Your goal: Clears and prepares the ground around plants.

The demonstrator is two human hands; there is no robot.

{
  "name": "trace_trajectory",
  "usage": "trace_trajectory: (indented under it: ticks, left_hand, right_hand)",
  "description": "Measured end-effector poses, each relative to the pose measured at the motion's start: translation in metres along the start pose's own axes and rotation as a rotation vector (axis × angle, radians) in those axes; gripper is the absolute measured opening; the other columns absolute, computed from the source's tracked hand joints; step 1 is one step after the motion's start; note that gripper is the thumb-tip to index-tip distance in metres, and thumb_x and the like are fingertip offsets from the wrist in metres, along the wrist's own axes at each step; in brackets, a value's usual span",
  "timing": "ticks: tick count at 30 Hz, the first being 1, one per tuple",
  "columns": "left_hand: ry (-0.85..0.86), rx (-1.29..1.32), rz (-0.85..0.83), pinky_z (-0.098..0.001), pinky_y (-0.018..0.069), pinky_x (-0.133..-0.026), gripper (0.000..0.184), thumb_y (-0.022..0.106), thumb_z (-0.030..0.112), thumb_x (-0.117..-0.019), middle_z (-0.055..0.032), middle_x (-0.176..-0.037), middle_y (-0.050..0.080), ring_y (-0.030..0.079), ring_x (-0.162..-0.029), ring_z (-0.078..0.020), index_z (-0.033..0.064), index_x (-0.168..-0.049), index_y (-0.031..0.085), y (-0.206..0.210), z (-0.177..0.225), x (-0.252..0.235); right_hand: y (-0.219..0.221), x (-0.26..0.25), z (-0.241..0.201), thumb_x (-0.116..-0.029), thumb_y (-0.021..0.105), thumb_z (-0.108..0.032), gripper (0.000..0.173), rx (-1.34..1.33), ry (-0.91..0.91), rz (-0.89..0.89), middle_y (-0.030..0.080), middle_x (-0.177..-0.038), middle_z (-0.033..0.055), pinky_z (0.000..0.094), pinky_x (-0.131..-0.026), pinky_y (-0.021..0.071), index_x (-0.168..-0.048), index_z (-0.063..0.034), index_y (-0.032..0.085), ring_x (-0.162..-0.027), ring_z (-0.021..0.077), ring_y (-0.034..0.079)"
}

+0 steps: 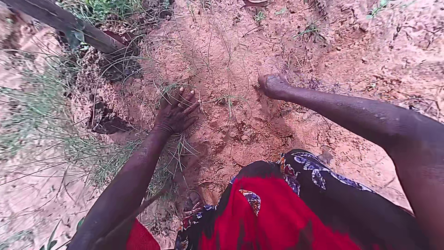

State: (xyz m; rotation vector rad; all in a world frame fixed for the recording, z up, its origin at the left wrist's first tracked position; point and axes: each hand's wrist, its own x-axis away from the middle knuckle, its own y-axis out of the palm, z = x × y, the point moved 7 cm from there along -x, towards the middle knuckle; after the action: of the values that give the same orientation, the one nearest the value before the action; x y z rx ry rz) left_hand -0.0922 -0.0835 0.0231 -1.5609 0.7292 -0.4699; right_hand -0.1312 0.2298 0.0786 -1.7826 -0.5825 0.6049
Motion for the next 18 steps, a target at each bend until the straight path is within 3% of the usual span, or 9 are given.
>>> trace_trajectory:
  ticks: [2, 3, 5, 7, 10, 12, 14, 16, 18]
  left_hand:
    - [0.002, 0.015, -0.001, -0.0713, 0.0142, -0.116, 0.058, 0.037, 0.057, -0.1041, -0.0079, -0.163, 0.042, 0.025, -0.155, -0.0404, 0.0255, -0.149, 0.056, 0.001, -0.001, -0.001]
    - [0.0, 0.032, -0.002, -0.0726, 0.0138, -0.116, 0.058, 0.039, 0.057, -0.1035, -0.0089, -0.163, 0.043, 0.024, -0.155, -0.0413, 0.0236, -0.148, 0.058, 0.001, 0.0, 0.001]
    - [-0.003, 0.038, -0.023, -0.0739, 0.0115, -0.116, 0.059, 0.039, 0.057, -0.1031, -0.0089, -0.163, 0.041, 0.022, -0.156, -0.0413, 0.0224, -0.147, 0.059, 0.003, -0.001, 0.001]
    - [-0.006, 0.038, -0.029, -0.0748, 0.012, -0.116, 0.06, 0.039, 0.058, -0.103, -0.0088, -0.163, 0.042, 0.023, -0.156, -0.042, 0.0236, -0.147, 0.059, 0.004, -0.001, -0.001]
    - [-0.007, 0.046, -0.043, -0.0756, 0.0122, -0.115, 0.059, 0.041, 0.058, -0.1024, -0.0094, -0.163, 0.042, 0.024, -0.155, -0.042, 0.0225, -0.146, 0.061, 0.003, -0.001, 0.0]
    - [-0.003, 0.032, -0.032, -0.0751, 0.013, -0.115, 0.06, 0.038, 0.059, -0.1029, -0.0093, -0.163, 0.041, 0.024, -0.156, -0.0413, 0.0244, -0.148, 0.059, 0.002, -0.001, 0.001]
    - [-0.009, 0.007, -0.028, -0.0733, 0.0099, -0.116, 0.061, 0.033, 0.061, -0.1042, -0.0053, -0.166, 0.037, 0.02, -0.157, -0.037, 0.0275, -0.151, 0.054, 0.006, -0.003, 0.003]
    - [-0.007, -0.005, 0.0, -0.0724, 0.0071, -0.118, 0.06, 0.032, 0.061, -0.1051, -0.0035, -0.166, 0.038, 0.018, -0.158, -0.0355, 0.0283, -0.151, 0.054, 0.009, -0.005, 0.004]
    - [-0.008, -0.008, 0.0, -0.0709, 0.0051, -0.119, 0.06, 0.032, 0.061, -0.1054, -0.0023, -0.167, 0.036, 0.016, -0.159, -0.0337, 0.0296, -0.153, 0.051, 0.008, -0.004, 0.005]
  right_hand:
    - [0.072, 0.017, 0.028, -0.1071, 0.046, -0.014, 0.027, -0.175, 0.227, -0.509, 0.067, -0.097, 0.029, 0.0649, -0.081, 0.0496, -0.109, 0.0058, 0.065, -0.097, 0.0489, 0.067]
    - [0.092, 0.036, 0.023, -0.1061, 0.049, -0.012, 0.024, -0.233, 0.287, -0.671, 0.067, -0.102, 0.0282, 0.0649, -0.084, 0.0489, -0.114, 0.004, 0.064, -0.102, 0.0485, 0.066]
    - [0.104, 0.077, 0.009, -0.1053, 0.052, -0.014, 0.024, -0.284, 0.316, -0.819, 0.069, -0.104, 0.0253, 0.0616, -0.086, 0.0495, -0.119, 0.0009, 0.065, -0.103, 0.0447, 0.067]
    - [0.099, 0.101, 0.023, -0.1019, 0.063, -0.019, 0.026, -0.263, 0.35, -0.77, 0.069, -0.103, 0.0243, 0.0612, -0.084, 0.0509, -0.119, 0.0005, 0.066, -0.099, 0.0436, 0.068]
    - [0.06, 0.079, 0.072, -0.097, 0.071, -0.024, 0.032, -0.091, 0.373, -0.452, 0.067, -0.102, 0.0276, 0.0635, -0.078, 0.052, -0.11, 0.0045, 0.067, -0.096, 0.0483, 0.067]
    - [0.037, 0.048, 0.106, -0.0968, 0.071, -0.023, 0.033, -0.013, 0.364, -0.24, 0.068, -0.1, 0.0315, 0.0641, -0.09, 0.0498, -0.103, 0.0091, 0.067, -0.103, 0.0522, 0.065]
    - [0.027, 0.021, 0.137, -0.0992, 0.065, -0.014, 0.027, 0.012, 0.442, -0.178, 0.068, -0.105, 0.0345, 0.0625, -0.107, 0.0421, -0.108, 0.0119, 0.067, -0.115, 0.0543, 0.061]
    - [0.024, 0.001, 0.167, -0.0976, 0.056, 0.001, 0.023, 0.041, 0.534, -0.185, 0.065, -0.116, 0.0356, 0.0617, -0.109, 0.0413, -0.116, 0.0119, 0.065, -0.125, 0.0546, 0.056]
    - [0.027, -0.009, 0.193, -0.0952, 0.056, 0.007, 0.026, 0.053, 0.577, -0.16, 0.062, -0.125, 0.0366, 0.0645, -0.107, 0.0426, -0.12, 0.0122, 0.063, -0.129, 0.0558, 0.053]
